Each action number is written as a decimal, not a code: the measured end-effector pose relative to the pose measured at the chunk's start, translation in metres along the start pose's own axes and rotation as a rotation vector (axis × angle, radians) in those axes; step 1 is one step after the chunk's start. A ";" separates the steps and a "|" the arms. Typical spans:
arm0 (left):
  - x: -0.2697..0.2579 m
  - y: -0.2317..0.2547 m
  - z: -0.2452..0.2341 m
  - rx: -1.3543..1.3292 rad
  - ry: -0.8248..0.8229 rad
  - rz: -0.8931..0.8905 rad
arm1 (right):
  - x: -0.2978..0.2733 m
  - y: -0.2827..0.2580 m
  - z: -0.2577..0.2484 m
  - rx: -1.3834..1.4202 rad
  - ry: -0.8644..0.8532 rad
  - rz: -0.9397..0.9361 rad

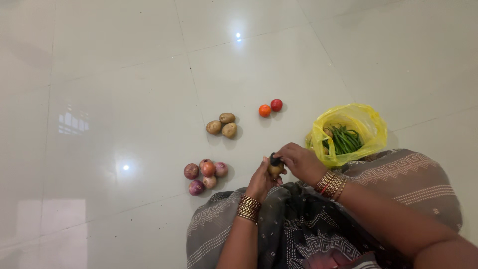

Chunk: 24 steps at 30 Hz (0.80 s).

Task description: The person sits on the floor and peels a potato using a peeler. Other vegetables, including onions, tomatoes, and green beans, are visible nearby.

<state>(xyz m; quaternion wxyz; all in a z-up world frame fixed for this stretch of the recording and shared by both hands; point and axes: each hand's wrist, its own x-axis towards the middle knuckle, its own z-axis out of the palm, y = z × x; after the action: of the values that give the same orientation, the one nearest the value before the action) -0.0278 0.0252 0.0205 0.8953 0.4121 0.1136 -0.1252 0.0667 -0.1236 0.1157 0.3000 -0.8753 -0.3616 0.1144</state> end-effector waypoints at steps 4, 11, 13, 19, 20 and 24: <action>0.005 -0.007 0.011 0.035 -0.025 -0.033 | -0.014 0.012 -0.019 -0.040 0.011 -0.108; 0.029 -0.015 0.026 0.073 0.101 0.039 | -0.012 0.037 -0.016 0.154 0.153 -0.070; 0.037 -0.017 0.032 0.052 0.172 0.056 | -0.011 0.038 -0.017 0.205 0.156 -0.014; 0.036 -0.026 0.039 -0.025 0.249 0.102 | -0.020 0.036 -0.024 0.339 0.138 -0.081; 0.036 -0.027 0.040 -0.019 0.244 0.110 | -0.022 0.036 -0.026 0.314 0.135 -0.066; 0.032 -0.028 0.041 -0.009 0.233 0.101 | -0.028 0.033 -0.023 0.240 0.195 -0.146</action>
<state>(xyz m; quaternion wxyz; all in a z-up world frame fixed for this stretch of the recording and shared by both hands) -0.0025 -0.0286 0.0168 0.8831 0.4248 0.1966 -0.0310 0.0751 -0.1721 0.1137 0.4437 -0.8115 -0.3771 0.0492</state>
